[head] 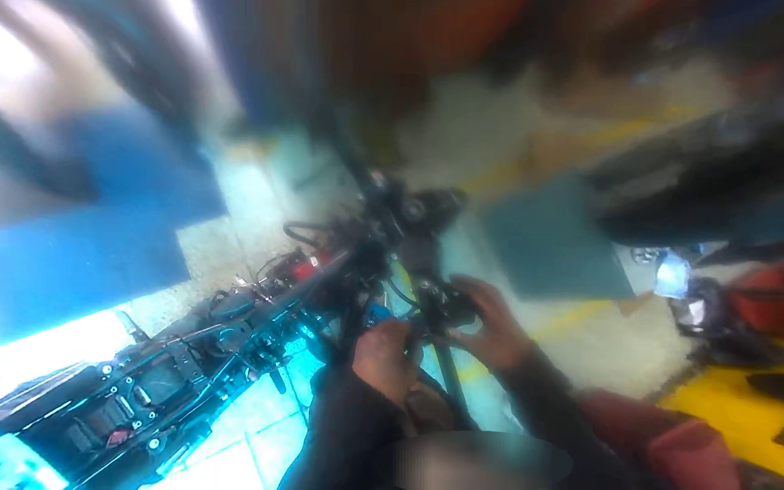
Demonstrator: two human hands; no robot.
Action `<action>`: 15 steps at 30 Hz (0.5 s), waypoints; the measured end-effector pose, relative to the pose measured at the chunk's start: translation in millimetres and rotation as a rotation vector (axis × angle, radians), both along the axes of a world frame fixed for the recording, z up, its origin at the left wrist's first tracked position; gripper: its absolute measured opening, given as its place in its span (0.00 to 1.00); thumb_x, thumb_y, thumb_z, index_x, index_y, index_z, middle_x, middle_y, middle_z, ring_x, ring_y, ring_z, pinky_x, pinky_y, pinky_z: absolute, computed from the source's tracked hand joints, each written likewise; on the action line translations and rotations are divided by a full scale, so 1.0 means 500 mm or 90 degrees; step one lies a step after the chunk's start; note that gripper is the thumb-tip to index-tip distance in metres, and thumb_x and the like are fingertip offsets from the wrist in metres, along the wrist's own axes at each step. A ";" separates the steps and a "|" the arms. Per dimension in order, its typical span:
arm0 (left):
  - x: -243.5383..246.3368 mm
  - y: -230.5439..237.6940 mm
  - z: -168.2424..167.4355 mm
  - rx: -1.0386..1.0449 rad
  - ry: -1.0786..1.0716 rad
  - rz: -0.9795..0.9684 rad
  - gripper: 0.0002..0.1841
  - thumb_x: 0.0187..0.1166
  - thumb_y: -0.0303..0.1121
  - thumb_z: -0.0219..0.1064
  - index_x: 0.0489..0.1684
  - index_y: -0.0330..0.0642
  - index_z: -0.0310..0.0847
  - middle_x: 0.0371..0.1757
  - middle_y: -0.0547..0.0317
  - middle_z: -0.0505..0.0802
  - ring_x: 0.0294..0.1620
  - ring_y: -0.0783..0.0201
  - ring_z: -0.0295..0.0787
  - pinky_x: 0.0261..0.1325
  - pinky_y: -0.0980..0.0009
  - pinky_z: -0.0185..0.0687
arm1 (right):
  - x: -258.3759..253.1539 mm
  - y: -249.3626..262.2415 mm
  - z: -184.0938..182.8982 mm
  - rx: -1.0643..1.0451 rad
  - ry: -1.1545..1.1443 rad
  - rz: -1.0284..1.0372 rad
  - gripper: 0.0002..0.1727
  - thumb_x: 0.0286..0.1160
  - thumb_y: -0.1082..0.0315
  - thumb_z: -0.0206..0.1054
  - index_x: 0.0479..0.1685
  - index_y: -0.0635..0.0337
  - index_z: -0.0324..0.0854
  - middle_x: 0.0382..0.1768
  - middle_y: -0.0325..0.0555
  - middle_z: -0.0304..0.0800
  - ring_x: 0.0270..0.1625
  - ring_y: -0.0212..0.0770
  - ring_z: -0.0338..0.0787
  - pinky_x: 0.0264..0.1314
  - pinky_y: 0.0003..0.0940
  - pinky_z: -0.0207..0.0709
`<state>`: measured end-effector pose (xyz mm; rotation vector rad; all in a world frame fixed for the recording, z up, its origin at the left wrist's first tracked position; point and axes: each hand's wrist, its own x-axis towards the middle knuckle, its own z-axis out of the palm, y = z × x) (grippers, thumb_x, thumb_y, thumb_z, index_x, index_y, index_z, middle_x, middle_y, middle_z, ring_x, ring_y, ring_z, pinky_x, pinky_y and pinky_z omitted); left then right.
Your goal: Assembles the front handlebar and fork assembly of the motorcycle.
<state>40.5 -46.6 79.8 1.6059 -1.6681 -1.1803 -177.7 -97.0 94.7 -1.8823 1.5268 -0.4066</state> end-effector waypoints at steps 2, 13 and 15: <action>0.002 -0.004 0.009 -0.005 -0.047 -0.018 0.06 0.72 0.32 0.74 0.40 0.44 0.94 0.40 0.56 0.93 0.40 0.60 0.93 0.46 0.57 0.92 | 0.001 0.002 -0.005 0.000 -0.003 -0.007 0.50 0.41 0.37 0.87 0.72 0.51 0.82 0.78 0.42 0.79 0.79 0.49 0.75 0.80 0.53 0.70; -0.012 -0.005 0.018 -0.114 -0.105 -0.010 0.06 0.71 0.28 0.73 0.39 0.47 0.96 0.44 0.56 0.95 0.46 0.58 0.94 0.46 0.57 0.93 | -0.016 -0.024 0.025 0.178 -0.093 -0.015 0.65 0.35 0.43 0.92 0.89 0.39 0.63 0.76 0.41 0.77 0.72 0.43 0.80 0.69 0.42 0.81; -0.005 -0.011 0.020 -0.062 -0.073 -0.013 0.05 0.72 0.32 0.76 0.41 0.48 0.96 0.45 0.58 0.95 0.44 0.60 0.94 0.46 0.55 0.93 | -0.023 -0.041 0.043 0.210 -0.138 0.010 0.65 0.37 0.47 0.92 0.90 0.42 0.60 0.76 0.42 0.77 0.69 0.38 0.83 0.66 0.37 0.84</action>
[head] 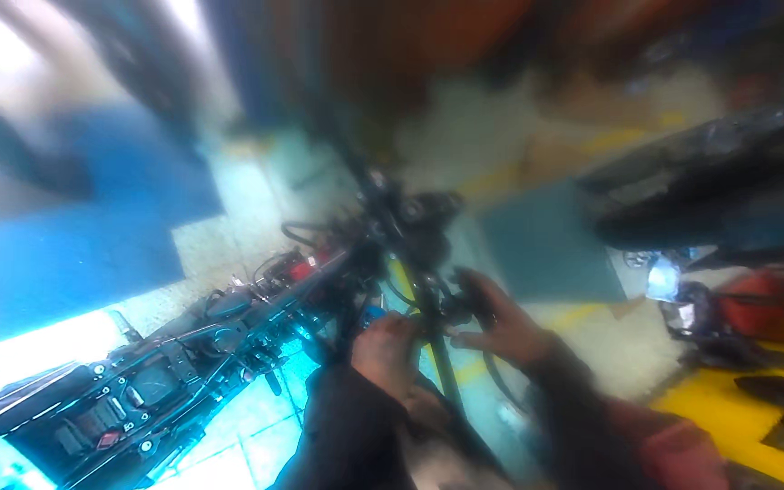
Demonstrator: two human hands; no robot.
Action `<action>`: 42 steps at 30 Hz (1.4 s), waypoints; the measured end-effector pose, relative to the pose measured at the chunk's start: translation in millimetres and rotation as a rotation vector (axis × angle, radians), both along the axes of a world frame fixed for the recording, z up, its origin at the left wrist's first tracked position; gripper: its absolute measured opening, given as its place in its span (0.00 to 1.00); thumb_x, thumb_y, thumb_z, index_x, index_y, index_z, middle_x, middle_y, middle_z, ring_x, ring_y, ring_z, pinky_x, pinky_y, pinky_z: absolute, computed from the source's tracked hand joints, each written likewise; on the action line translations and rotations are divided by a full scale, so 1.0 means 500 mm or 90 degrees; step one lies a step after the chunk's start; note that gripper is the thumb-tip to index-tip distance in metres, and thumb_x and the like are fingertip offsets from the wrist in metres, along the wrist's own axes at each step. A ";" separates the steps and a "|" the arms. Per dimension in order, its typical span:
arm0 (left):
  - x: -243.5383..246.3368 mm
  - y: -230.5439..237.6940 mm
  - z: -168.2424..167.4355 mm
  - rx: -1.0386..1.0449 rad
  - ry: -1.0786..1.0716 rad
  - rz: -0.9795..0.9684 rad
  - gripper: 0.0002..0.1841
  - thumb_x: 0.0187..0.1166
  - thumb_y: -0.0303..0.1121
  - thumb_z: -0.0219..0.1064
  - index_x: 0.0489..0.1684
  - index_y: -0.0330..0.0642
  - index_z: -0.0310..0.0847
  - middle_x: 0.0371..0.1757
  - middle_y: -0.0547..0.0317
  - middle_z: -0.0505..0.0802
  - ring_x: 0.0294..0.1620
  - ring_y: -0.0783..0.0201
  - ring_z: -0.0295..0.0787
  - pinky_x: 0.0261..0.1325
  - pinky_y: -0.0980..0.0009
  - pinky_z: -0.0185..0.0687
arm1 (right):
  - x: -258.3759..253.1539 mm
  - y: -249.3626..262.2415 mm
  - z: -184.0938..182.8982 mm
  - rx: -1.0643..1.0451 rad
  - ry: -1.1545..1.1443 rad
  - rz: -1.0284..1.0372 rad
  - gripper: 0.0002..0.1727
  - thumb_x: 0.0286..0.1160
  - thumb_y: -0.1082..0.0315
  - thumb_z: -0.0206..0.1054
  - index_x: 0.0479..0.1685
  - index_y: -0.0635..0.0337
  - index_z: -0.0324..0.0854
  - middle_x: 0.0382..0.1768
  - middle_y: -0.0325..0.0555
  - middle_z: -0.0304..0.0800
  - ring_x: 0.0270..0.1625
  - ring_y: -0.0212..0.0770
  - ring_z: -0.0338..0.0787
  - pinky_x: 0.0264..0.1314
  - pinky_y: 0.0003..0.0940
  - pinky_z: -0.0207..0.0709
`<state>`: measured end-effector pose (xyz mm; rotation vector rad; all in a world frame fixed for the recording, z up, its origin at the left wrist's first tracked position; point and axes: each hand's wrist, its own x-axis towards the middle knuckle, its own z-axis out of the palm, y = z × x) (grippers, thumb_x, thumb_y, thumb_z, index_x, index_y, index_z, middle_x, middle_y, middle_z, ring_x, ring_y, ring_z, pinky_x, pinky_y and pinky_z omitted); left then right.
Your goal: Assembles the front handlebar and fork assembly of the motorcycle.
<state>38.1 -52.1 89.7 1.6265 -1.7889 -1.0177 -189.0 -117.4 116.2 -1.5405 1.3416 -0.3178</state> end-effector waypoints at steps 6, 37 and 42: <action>0.015 0.001 -0.017 0.091 0.139 0.001 0.08 0.77 0.37 0.74 0.47 0.49 0.96 0.46 0.62 0.94 0.44 0.68 0.92 0.52 0.63 0.91 | -0.009 -0.003 -0.003 -0.043 0.069 0.078 0.62 0.42 0.44 0.91 0.90 0.38 0.63 0.76 0.37 0.79 0.74 0.41 0.78 0.76 0.46 0.75; -0.013 0.018 -0.027 -0.088 0.042 0.055 0.08 0.63 0.34 0.80 0.38 0.48 0.95 0.37 0.63 0.93 0.36 0.68 0.92 0.39 0.66 0.92 | 0.064 -0.025 -0.057 -0.356 -0.054 -0.045 0.44 0.88 0.37 0.46 0.89 0.67 0.55 0.78 0.52 0.78 0.79 0.40 0.78 0.81 0.47 0.72; -0.005 0.006 -0.013 -0.085 0.002 0.018 0.03 0.64 0.34 0.80 0.32 0.49 0.95 0.36 0.64 0.94 0.36 0.67 0.93 0.39 0.63 0.92 | -0.053 0.022 -0.069 -0.074 0.009 -0.249 0.35 0.86 0.50 0.56 0.86 0.61 0.62 0.70 0.52 0.84 0.66 0.40 0.88 0.66 0.42 0.83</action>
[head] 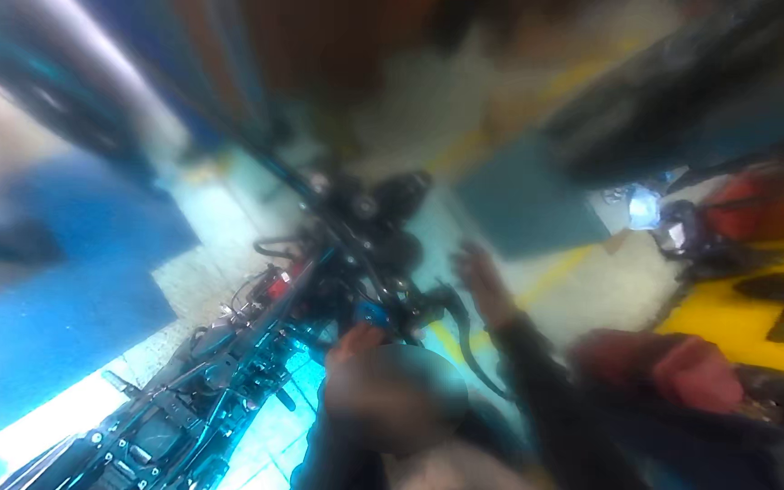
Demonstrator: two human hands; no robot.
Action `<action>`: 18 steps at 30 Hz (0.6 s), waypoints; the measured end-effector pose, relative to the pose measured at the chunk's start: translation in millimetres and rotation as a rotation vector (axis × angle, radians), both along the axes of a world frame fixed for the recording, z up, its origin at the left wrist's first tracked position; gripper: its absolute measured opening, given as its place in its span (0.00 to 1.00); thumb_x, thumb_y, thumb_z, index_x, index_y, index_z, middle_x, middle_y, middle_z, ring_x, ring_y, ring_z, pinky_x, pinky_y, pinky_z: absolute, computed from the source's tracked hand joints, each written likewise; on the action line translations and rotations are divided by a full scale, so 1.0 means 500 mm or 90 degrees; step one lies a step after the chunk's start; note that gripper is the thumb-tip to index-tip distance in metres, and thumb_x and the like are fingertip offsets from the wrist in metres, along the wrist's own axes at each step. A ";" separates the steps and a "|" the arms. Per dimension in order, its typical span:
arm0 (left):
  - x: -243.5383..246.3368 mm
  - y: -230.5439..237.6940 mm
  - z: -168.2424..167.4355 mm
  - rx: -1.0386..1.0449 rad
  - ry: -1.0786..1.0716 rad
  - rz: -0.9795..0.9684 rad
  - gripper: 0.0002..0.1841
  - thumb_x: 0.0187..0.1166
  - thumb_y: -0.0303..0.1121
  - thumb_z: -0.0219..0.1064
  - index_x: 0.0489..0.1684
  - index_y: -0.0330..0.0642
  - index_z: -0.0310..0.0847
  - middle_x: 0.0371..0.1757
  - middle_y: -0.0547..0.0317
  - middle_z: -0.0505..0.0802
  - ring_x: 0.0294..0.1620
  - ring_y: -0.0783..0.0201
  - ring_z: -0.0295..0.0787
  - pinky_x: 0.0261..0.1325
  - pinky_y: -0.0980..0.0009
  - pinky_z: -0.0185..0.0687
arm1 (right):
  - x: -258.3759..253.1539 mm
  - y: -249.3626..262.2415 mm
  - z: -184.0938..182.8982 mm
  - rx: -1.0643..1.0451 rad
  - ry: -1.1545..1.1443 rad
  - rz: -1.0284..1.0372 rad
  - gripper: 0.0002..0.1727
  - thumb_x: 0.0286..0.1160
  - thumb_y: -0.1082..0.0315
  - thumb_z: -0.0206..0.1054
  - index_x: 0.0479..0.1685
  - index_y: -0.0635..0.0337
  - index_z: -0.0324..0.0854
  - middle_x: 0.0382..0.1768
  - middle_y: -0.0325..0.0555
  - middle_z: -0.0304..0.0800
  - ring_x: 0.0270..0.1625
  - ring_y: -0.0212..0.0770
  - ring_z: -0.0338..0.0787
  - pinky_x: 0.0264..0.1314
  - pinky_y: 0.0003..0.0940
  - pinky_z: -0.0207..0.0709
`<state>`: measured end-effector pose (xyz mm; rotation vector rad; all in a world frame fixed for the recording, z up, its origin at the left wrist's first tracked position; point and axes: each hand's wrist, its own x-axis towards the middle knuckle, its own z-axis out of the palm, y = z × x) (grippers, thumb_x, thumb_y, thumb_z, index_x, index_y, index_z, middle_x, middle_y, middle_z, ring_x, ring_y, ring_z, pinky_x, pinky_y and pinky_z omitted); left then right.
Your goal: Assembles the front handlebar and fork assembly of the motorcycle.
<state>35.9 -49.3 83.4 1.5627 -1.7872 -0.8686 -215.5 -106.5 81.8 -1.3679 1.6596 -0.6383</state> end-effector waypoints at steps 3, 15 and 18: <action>0.001 -0.003 0.000 -0.006 0.008 -0.011 0.04 0.65 0.36 0.79 0.31 0.50 0.95 0.36 0.65 0.94 0.36 0.69 0.93 0.40 0.64 0.92 | 0.009 0.029 -0.003 0.190 -0.123 0.030 0.32 0.74 0.64 0.74 0.77 0.59 0.70 0.47 0.51 0.91 0.33 0.40 0.91 0.33 0.38 0.88; 0.011 -0.012 -0.018 0.209 0.268 0.079 0.10 0.59 0.26 0.82 0.36 0.34 0.91 0.28 0.62 0.95 0.28 0.73 0.92 0.35 0.76 0.92 | 0.049 0.005 -0.001 0.075 -0.153 -0.034 0.37 0.50 0.62 0.90 0.65 0.63 0.82 0.51 0.50 0.93 0.52 0.39 0.92 0.60 0.42 0.87; 0.015 -0.006 -0.011 0.207 0.221 0.041 0.08 0.67 0.30 0.76 0.36 0.33 0.90 0.26 0.64 0.95 0.26 0.75 0.92 0.32 0.77 0.92 | 0.048 0.008 -0.001 0.080 -0.162 -0.042 0.39 0.48 0.60 0.91 0.65 0.62 0.83 0.51 0.51 0.93 0.51 0.41 0.92 0.59 0.45 0.86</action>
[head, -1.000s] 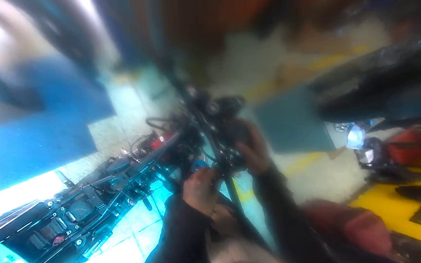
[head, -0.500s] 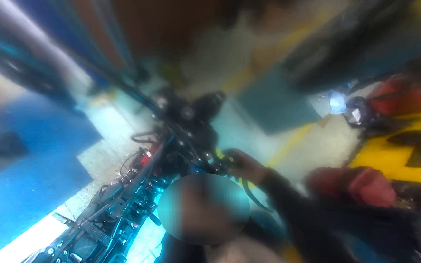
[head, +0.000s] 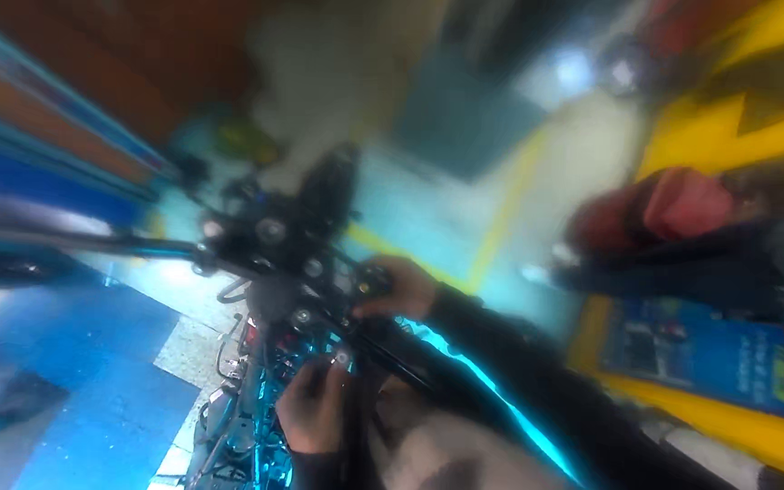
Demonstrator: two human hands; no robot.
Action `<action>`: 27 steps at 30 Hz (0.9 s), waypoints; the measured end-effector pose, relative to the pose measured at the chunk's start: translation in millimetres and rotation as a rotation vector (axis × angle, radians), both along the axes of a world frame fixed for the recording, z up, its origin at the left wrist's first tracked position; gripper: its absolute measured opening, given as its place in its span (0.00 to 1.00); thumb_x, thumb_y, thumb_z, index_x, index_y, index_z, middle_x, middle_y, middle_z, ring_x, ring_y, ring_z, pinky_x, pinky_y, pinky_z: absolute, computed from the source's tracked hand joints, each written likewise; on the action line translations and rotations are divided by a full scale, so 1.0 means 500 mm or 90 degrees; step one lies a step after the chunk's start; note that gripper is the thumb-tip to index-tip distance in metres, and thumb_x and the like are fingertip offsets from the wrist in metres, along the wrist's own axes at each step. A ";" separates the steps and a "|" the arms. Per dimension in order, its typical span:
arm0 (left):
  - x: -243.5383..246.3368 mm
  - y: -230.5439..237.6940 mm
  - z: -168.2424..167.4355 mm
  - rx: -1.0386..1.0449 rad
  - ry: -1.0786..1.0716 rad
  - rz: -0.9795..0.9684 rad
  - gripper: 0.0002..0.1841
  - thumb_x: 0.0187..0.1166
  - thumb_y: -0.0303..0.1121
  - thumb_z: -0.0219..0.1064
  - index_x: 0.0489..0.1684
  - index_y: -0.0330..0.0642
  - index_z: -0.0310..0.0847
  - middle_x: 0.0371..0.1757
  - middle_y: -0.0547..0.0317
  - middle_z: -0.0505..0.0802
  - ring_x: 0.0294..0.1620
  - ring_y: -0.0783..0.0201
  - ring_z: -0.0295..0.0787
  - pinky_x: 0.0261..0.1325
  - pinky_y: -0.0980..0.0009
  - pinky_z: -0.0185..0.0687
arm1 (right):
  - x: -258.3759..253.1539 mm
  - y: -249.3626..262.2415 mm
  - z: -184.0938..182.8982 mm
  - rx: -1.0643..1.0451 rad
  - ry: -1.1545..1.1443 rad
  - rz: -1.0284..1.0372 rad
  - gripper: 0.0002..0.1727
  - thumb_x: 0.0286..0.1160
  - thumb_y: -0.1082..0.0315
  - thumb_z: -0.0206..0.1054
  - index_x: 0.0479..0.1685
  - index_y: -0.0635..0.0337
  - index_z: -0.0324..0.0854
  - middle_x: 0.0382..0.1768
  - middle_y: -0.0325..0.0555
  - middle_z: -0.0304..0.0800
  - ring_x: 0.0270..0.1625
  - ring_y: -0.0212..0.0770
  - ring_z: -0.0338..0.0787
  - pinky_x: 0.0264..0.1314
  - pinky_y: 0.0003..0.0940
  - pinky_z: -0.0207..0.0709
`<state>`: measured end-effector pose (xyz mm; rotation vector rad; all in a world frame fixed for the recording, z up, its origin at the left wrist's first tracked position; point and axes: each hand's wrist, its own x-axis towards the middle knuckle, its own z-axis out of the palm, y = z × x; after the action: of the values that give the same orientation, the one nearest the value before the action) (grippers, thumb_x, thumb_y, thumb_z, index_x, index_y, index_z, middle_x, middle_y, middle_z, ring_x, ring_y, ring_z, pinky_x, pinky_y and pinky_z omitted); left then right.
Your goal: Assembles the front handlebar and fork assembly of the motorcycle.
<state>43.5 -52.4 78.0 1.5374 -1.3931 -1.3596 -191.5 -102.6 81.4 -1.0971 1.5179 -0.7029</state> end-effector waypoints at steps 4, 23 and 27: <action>0.030 -0.011 0.011 -0.047 -0.057 -0.187 0.15 0.85 0.36 0.61 0.46 0.34 0.91 0.37 0.64 0.98 0.36 0.76 0.95 0.44 0.78 0.93 | -0.001 0.003 0.002 0.029 -0.004 0.001 0.41 0.49 0.55 0.91 0.68 0.59 0.82 0.52 0.51 0.93 0.53 0.43 0.92 0.60 0.50 0.85; -0.004 -0.009 0.025 -0.324 -0.391 -0.141 0.08 0.62 0.35 0.78 0.26 0.39 0.94 0.25 0.56 0.95 0.26 0.69 0.93 0.32 0.73 0.88 | 0.001 0.016 0.023 -0.061 0.186 0.135 0.59 0.48 0.41 0.88 0.85 0.57 0.66 0.73 0.59 0.79 0.67 0.53 0.87 0.66 0.55 0.83; 0.017 -0.017 0.024 -0.228 -0.326 -0.242 0.14 0.73 0.41 0.72 0.38 0.38 0.94 0.35 0.57 0.97 0.37 0.69 0.96 0.45 0.71 0.92 | 0.021 0.034 0.041 -0.126 0.362 0.209 0.70 0.34 0.31 0.88 0.91 0.45 0.60 0.75 0.60 0.77 0.71 0.61 0.81 0.65 0.61 0.77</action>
<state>52.2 -61.1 89.8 1.4774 -2.2009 -0.8635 -180.8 -85.4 102.0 -1.7556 1.6938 -0.3263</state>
